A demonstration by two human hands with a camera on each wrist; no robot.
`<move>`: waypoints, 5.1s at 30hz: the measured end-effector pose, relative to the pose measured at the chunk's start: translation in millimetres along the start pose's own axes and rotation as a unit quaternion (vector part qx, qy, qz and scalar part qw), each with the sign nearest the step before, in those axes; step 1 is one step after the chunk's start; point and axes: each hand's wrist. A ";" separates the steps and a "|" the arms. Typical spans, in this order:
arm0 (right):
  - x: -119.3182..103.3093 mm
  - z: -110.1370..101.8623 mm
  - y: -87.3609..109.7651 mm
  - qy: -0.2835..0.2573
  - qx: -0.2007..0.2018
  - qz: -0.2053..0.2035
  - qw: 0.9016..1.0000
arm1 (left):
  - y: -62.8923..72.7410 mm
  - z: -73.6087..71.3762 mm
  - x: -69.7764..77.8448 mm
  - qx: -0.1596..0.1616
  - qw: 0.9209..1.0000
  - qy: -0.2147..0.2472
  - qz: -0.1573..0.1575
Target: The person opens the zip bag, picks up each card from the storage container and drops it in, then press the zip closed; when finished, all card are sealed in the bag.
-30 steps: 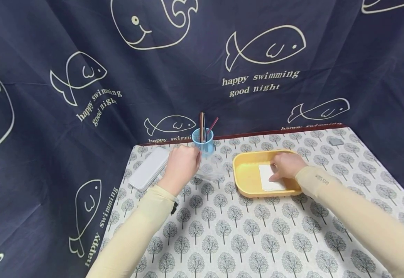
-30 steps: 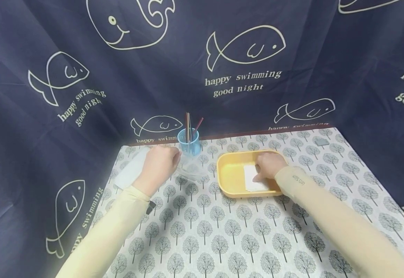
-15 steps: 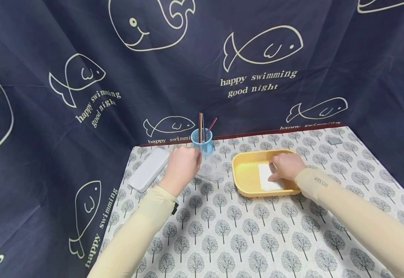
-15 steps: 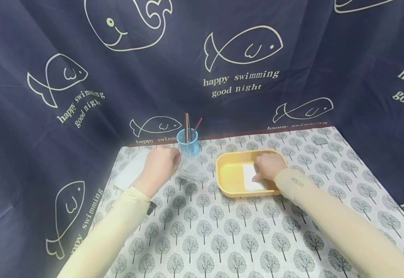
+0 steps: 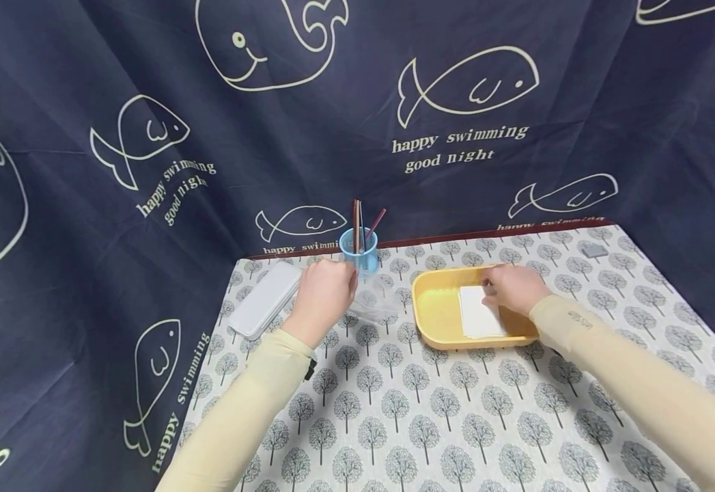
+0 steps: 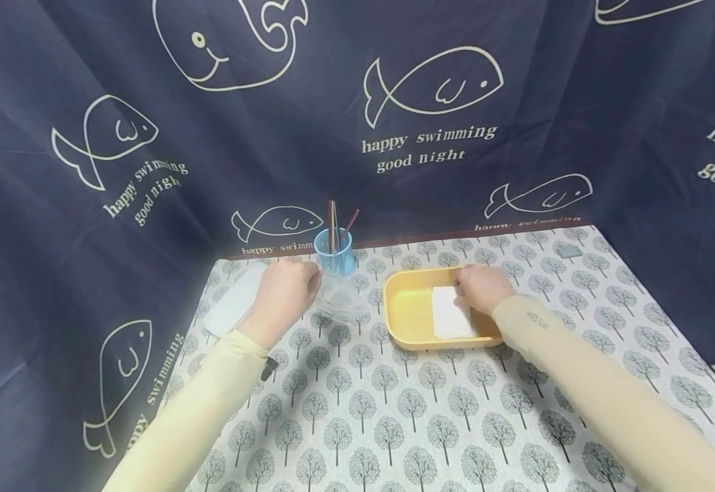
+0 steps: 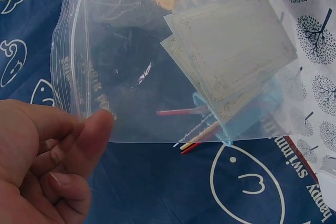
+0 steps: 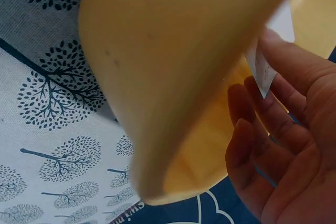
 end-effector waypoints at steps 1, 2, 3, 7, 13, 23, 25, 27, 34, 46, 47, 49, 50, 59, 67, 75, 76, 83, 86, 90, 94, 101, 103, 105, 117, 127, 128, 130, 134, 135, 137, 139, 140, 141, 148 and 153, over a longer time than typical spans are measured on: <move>-0.3 -1.7 0.4 -0.004 0.002 -0.001 1.000 | 0.2 -0.1 -0.3 -0.001 1.000 0.001 -0.001; 0.0 -3.2 0.7 -0.009 0.003 -0.002 1.000 | 0.3 -0.3 -0.6 -0.001 1.000 0.001 -0.001; 0.2 -4.6 0.9 -0.016 0.002 -0.003 1.000 | 0.4 -0.7 -0.7 -0.001 1.000 0.003 -0.001; 1.8 -11.1 3.2 -0.048 -0.005 -0.011 0.999 | 0.2 -1.4 0.3 0.000 1.000 0.006 -0.001; 1.5 -21.8 4.1 -0.089 -0.037 -0.009 0.995 | 0.1 -1.6 0.8 0.002 1.000 0.002 -0.002; -2.8 -39.7 7.2 -0.199 -0.063 -0.034 0.977 | 0.2 -1.9 1.3 0.006 1.000 0.003 -0.003; -5.7 -43.5 8.2 -0.209 -0.054 -0.035 0.976 | 0.3 -2.1 1.0 0.008 1.000 0.001 -0.002; -9.3 -47.3 8.4 -0.213 -0.043 -0.030 0.976 | -0.1 -2.6 0.8 0.009 1.000 -0.002 -0.002; -24.1 -55.9 10.1 -0.186 0.041 -0.035 0.981 | -0.4 -3.9 0.3 0.010 1.000 0.003 -0.001; -77.4 -80.8 23.3 -0.173 0.209 -0.077 0.959 | 1.3 -2.9 -2.4 0.008 1.000 -0.002 -0.005; -81.9 -83.2 24.3 -0.174 0.220 -0.085 0.956 | 1.3 -3.2 -2.3 0.008 1.000 -0.002 -0.006; -90.2 -87.8 26.0 -0.178 0.244 -0.104 0.948 | 1.2 -3.6 -1.9 0.008 1.000 -0.001 -0.007; -94.0 -89.8 26.6 -0.179 0.255 -0.113 0.943 | 1.2 -3.8 -1.7 0.007 1.000 -0.001 -0.007; -123.4 -102.3 34.4 -0.194 0.314 -0.184 0.911 | 0.6 -3.7 -0.9 0.011 1.000 -0.007 -0.007; -143.0 -103.0 35.7 -0.216 0.319 -0.224 0.895 | 0.0 -3.7 0.0 0.014 1.000 0.000 -0.007; -152.1 -92.8 31.0 -0.227 0.299 -0.225 0.899 | -1.4 -2.8 1.6 0.012 1.000 0.007 -0.004; -152.8 -90.9 29.9 -0.227 0.295 -0.224 0.900 | -1.7 -2.7 1.5 0.012 1.000 0.008 -0.004; -157.7 -77.4 21.4 -0.215 0.276 -0.200 0.915 | -2.6 -3.5 3.0 0.000 1.000 0.013 -0.005; -160.0 -73.0 18.3 -0.207 0.264 -0.191 0.923 | -2.5 -3.8 4.0 -0.001 1.000 0.014 -0.004; -162.5 -66.8 13.5 -0.189 0.251 -0.183 0.931 | -2.3 -3.6 4.8 0.000 1.000 0.012 -0.006; -164.7 -60.0 8.7 -0.176 0.238 -0.177 0.939 | -2.2 -2.9 5.3 0.001 1.000 0.009 -0.006; -171.1 -54.8 1.7 -0.155 0.216 -0.179 0.947 | -1.5 -1.9 5.7 -0.005 1.000 0.006 -0.009; -172.9 -53.7 0.1 -0.148 0.207 -0.178 0.951 | -1.5 -1.5 5.7 -0.007 1.000 0.007 -0.010; -174.4 -52.3 -1.4 -0.142 0.197 -0.174 0.954 | -1.6 -0.8 5.8 -0.008 1.000 0.008 -0.012; -181.0 -45.9 -8.3 -0.114 0.163 -0.154 0.968 | -2.2 0.5 5.6 -0.011 1.000 0.009 -0.012; -183.3 -53.0 -20.4 -0.102 0.111 -0.175 0.973 | -3.0 -0.1 5.6 -0.022 1.000 0.008 -0.010; -184.2 -53.5 -22.0 -0.098 0.105 -0.179 0.973 | -2.8 -0.2 5.6 -0.021 1.000 0.008 -0.010; -186.3 -54.3 -25.1 -0.089 0.095 -0.184 0.974 | -2.4 -0.1 5.5 -0.018 1.000 0.008 -0.007; -191.0 -54.4 -31.3 -0.061 0.085 -0.189 0.976 | -1.9 0.0 5.7 -0.007 1.000 0.006 0.001; -192.0 -54.1 -32.8 -0.053 0.084 -0.188 0.977 | -1.7 -0.1 5.8 -0.006 1.000 0.006 0.002; -193.8 -53.2 -35.7 -0.041 0.081 -0.189 0.978 | -1.4 -0.3 5.8 -0.002 1.000 0.005 0.002; -195.2 -52.3 -38.2 -0.030 0.080 -0.186 0.979 | -1.1 -0.7 5.8 0.000 1.000 0.005 0.003; -195.8 -51.9 -39.1 -0.025 0.080 -0.185 0.979 | -1.1 -0.8 5.6 0.001 1.000 0.005 0.004; -196.5 -51.7 -40.0 -0.018 0.079 -0.184 0.979 | -1.0 -1.1 5.6 0.002 1.000 0.005 0.004; -200.4 -51.1 -43.2 0.014 0.086 -0.183 0.979 | -1.2 -1.4 5.6 0.003 1.000 0.012 0.002; -202.9 -48.6 -44.6 0.029 0.093 -0.185 0.978 | -0.9 -1.4 5.5 0.000 1.000 0.013 0.000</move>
Point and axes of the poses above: each hand's wrist, its own y-axis away from the middle knuckle, its own z-axis out of the palm, x = y × z, and after that the axes turned 10 degrees about -x, right-handed
